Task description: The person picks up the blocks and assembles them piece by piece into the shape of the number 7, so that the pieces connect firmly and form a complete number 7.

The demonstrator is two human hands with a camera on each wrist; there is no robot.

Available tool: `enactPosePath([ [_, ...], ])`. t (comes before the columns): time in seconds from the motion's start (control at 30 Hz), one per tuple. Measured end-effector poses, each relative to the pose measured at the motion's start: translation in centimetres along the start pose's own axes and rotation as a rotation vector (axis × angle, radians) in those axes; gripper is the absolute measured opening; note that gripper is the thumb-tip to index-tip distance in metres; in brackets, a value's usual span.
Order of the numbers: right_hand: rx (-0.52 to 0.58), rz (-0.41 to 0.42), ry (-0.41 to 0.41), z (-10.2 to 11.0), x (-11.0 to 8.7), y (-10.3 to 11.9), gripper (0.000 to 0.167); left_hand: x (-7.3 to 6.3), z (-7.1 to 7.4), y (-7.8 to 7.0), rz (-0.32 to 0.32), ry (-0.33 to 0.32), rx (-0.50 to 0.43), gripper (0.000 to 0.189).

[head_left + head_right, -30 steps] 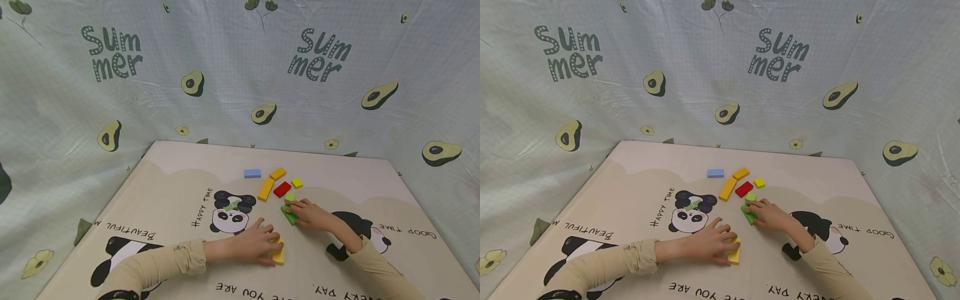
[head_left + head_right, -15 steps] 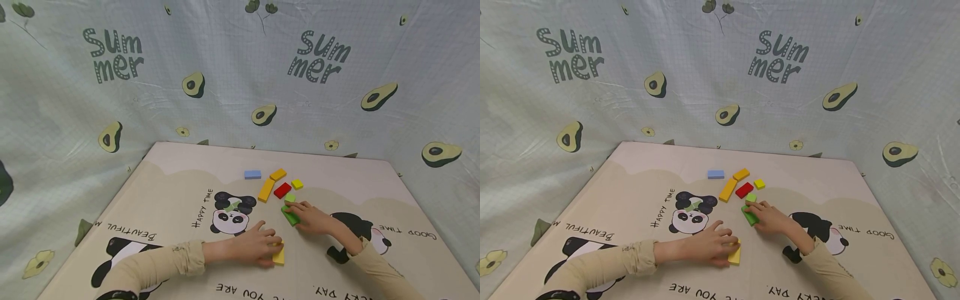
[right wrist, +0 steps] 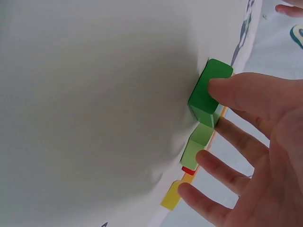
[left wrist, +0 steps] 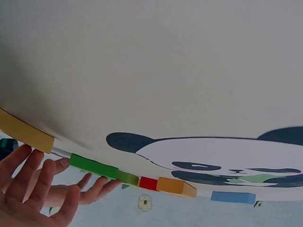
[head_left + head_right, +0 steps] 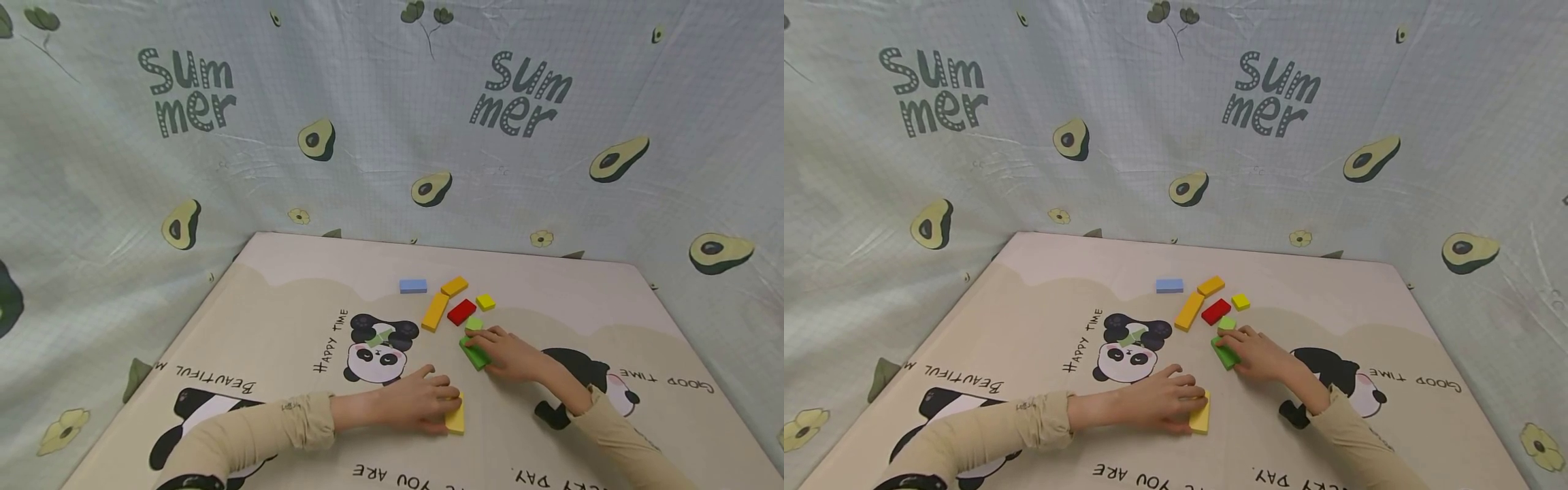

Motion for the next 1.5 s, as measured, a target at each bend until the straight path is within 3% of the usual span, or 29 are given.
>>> enactPosePath([
  [0.6, -0.015, 0.002, -0.022, 0.05, 0.11, 0.02, 0.044, -0.18, 0.0, 0.05, -0.012, -0.036, 0.006, 0.039],
  [1.5, -0.012, -0.045, -0.009, -0.05, -0.29, 0.21, 0.046, 0.2, 0.62, -0.03, -0.041, 0.021, -0.028, 0.037],
])
Point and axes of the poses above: each hand's wrist, its own x-axis towards the middle knuckle, its own z-axis out of the back of the hand, y = z × x, the point moved 3 cm from there along x, towards the middle knuckle, and after that the axes turned 9 degrees about -y, right-handed, at the moved point
